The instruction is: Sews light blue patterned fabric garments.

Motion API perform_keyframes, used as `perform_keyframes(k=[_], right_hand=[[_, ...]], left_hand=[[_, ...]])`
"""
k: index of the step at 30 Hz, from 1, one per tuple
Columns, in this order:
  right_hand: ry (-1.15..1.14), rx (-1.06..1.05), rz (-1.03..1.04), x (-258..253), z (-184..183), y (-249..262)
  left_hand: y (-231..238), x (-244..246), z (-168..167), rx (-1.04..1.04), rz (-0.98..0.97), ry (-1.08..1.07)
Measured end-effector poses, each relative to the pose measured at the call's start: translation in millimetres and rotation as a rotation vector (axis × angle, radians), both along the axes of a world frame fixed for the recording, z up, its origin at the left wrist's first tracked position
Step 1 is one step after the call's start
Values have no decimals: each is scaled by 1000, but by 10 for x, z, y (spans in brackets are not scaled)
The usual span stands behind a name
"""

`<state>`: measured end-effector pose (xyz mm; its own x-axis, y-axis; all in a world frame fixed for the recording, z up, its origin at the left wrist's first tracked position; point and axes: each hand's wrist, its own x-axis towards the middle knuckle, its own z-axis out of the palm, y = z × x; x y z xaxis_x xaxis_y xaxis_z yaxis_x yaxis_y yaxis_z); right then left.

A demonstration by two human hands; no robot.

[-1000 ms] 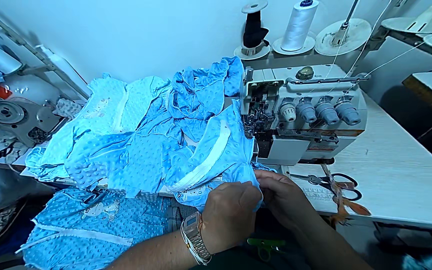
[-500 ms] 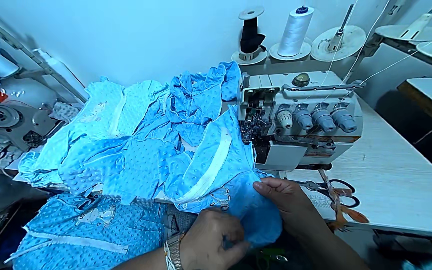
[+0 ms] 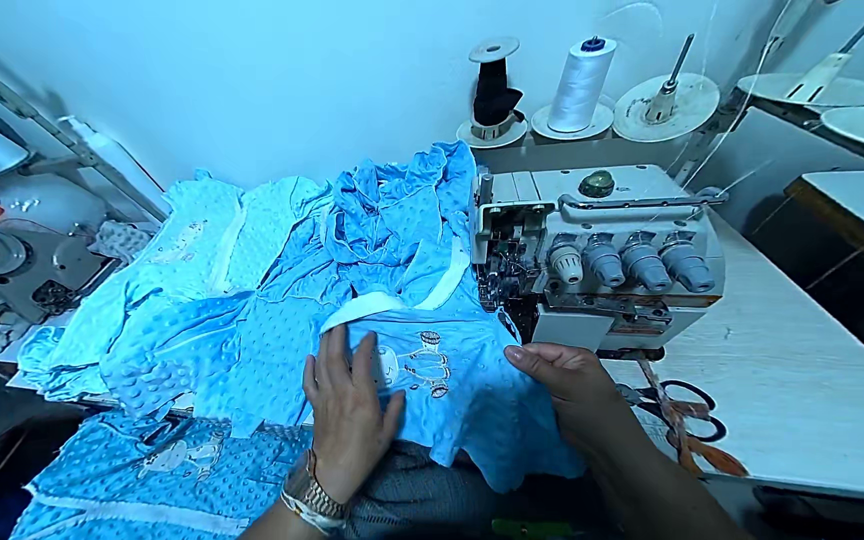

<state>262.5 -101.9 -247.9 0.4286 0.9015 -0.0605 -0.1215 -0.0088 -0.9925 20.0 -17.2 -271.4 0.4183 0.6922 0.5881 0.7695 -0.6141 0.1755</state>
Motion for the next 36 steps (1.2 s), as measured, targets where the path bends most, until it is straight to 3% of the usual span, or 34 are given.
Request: perform_keyframes(k=[4,6,7,8,11,12,13,15,17,19,21,22,24,26,31,36], right_hand=[[-4,-11,-31,-6,24,-16],[-11,-7,-29,-6,22,-19],[-9,-5,-23,-4,12,-11],[-1,1,-21,-19,-4,-1],[62,32,-72,-226,-60,32],[91,35,-106,-316,-65,39],[126,36,-138,-383,-74,46],[174,28,-165,-439,-98,43],[165,8,-151,-427,-100,25],[153,20,-137,-401,-115,27],[134,75,-125,-384,-153,26],[120,106,-120,-367,-176,18],[85,137,-135,-325,-224,-19],[49,131,-161,-264,-240,-39],[111,193,-177,-247,-247,-31],[251,174,-173,-260,-213,9]], left_hand=[[374,104,259,-346,-24,-101],[559,201,591,-547,-48,-6],[644,249,788,-549,-74,59],[722,294,974,-447,-117,100],[1036,479,1274,258,-332,43],[1140,551,1319,397,-370,73],[1192,584,1348,378,-364,182],[1181,529,1392,62,-274,465],[980,427,1422,-165,-179,558],[556,359,1385,-74,-264,372],[135,446,1059,60,-487,95],[-30,549,841,12,-599,21],[-208,743,441,-87,-668,38],[-275,861,239,-37,-588,86],[-340,944,182,37,-451,110],[-182,902,273,-38,-533,170]])
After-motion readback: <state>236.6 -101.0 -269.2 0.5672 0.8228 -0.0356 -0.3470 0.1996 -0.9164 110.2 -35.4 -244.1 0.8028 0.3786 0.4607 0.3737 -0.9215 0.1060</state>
